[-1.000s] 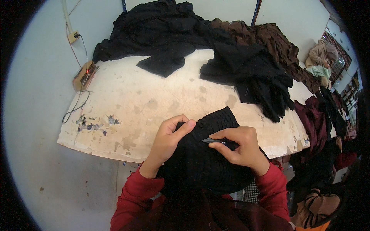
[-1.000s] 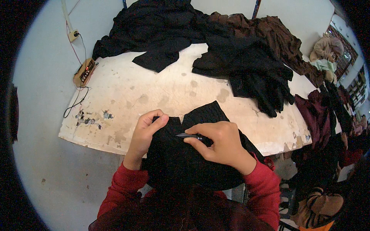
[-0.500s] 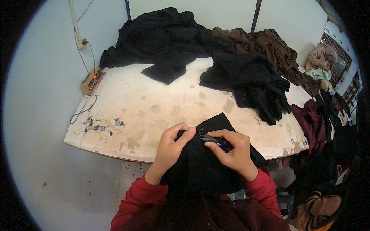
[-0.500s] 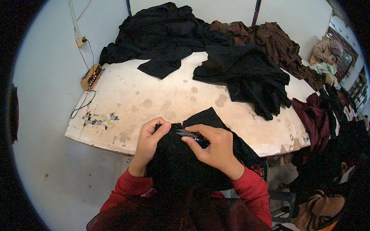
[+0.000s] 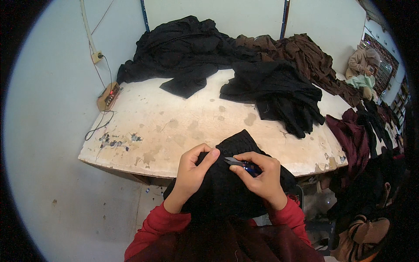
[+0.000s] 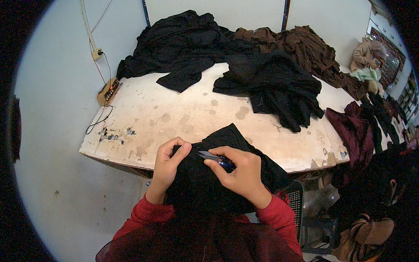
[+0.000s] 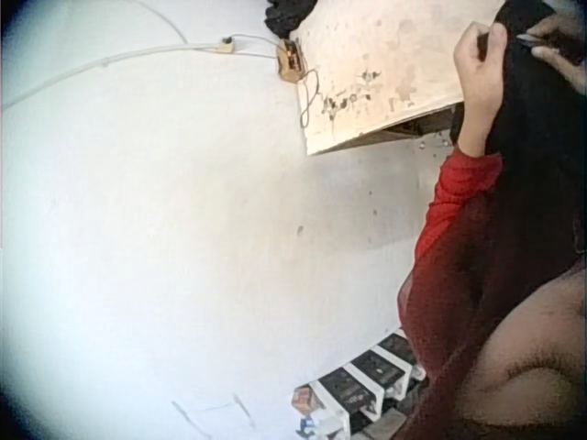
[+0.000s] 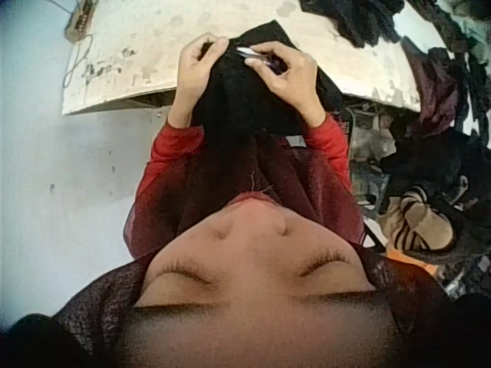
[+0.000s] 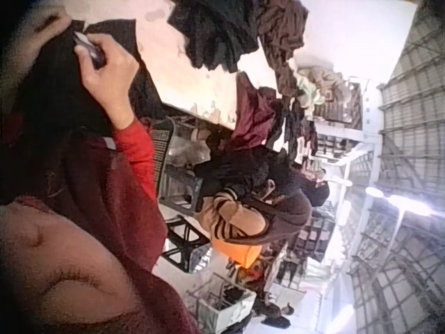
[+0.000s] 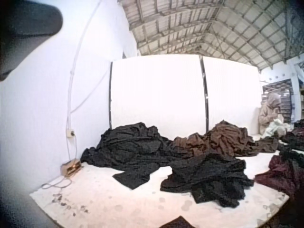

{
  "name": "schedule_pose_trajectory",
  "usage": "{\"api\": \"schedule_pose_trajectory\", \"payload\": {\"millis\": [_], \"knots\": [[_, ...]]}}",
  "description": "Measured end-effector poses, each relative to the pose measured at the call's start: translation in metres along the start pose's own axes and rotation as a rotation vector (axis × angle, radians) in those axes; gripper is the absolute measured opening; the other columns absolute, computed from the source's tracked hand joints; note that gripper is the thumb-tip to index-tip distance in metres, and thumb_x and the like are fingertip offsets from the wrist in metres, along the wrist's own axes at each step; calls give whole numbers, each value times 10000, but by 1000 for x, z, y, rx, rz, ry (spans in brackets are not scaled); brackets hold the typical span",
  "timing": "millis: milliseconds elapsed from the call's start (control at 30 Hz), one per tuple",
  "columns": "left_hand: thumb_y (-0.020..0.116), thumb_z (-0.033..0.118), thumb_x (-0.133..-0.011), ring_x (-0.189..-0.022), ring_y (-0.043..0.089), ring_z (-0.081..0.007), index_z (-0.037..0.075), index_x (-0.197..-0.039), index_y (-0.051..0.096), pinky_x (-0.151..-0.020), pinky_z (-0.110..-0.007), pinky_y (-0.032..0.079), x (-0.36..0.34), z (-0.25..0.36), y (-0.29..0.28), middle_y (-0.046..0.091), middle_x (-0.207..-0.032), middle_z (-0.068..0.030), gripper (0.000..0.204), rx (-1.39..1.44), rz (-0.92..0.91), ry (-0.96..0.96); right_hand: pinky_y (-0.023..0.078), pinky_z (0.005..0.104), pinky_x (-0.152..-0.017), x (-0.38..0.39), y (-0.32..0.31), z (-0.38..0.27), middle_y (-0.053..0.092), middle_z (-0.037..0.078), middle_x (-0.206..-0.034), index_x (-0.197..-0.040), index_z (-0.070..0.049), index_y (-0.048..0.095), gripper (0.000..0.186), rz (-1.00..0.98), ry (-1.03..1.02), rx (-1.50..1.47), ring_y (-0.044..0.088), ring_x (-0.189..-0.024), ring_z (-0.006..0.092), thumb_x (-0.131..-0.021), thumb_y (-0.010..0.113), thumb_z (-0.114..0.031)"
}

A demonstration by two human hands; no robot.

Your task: The person uses a small blade to cut along the seams and edges of a black garment laid on a table. They repeatedly adjust the fabric, lift sections, and make precise cuts along the garment's length.

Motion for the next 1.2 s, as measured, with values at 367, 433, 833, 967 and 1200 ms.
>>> {"api": "schedule_pose_trajectory", "payload": {"millis": [367, 433, 833, 967, 1200], "knots": [[602, 185, -953, -734, 450, -35, -4, -802, 591, -671, -212, 375, 14, 11, 15, 545, -722, 36, 242, -23, -30, 37, 508, 261, -554, 14, -10, -5, 715, 89, -782, -888, -58, 721, 210, 36, 17, -43, 689, -625, 181, -758, 787, -209], [598, 189, -955, -734, 445, -34, 0, -799, 587, -673, -211, 372, 14, 11, 12, 538, -724, 40, 244, -20, -44, 17, 509, 262, -556, 16, -8, -4, 716, 90, -784, -886, -57, 721, 206, 54, -7, -57, 691, -628, 185, -756, 788, -203], [583, 176, -963, -731, 429, -19, 22, -784, 573, -668, -201, 362, 3, -14, -2, 520, -741, 66, 236, 216, -37, -91, 420, 180, -594, 12, 25, 12, 634, 1, -931, -1079, -39, 665, 390, 73, 312, -545, 565, -732, 48, -730, 825, -108], [582, 166, -961, -718, 438, -18, 27, -790, 584, -655, -195, 365, -2, -18, -9, 528, -742, 67, 220, 183, -3, -72, 442, 217, -615, -3, 48, 20, 644, 38, -845, -899, -9, 671, 93, 171, 67, -312, 573, -691, 91, -815, 711, -6], [583, 147, -954, -701, 466, -9, 50, -775, 595, -640, -185, 372, -12, -46, -33, 559, -747, 61, 203, 536, 99, -232, 457, 253, -736, -28, 21, 39, 659, 44, -865, -1058, 0, 673, 298, 301, 234, -258, 596, -777, 143, -800, 753, -125]]}}
Point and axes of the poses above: each hand's wrist, its own x-axis away from the middle knuckle, its own y-axis out of the palm, z = x × y, the point moved 5 cm from there along -x, towards the middle knuckle
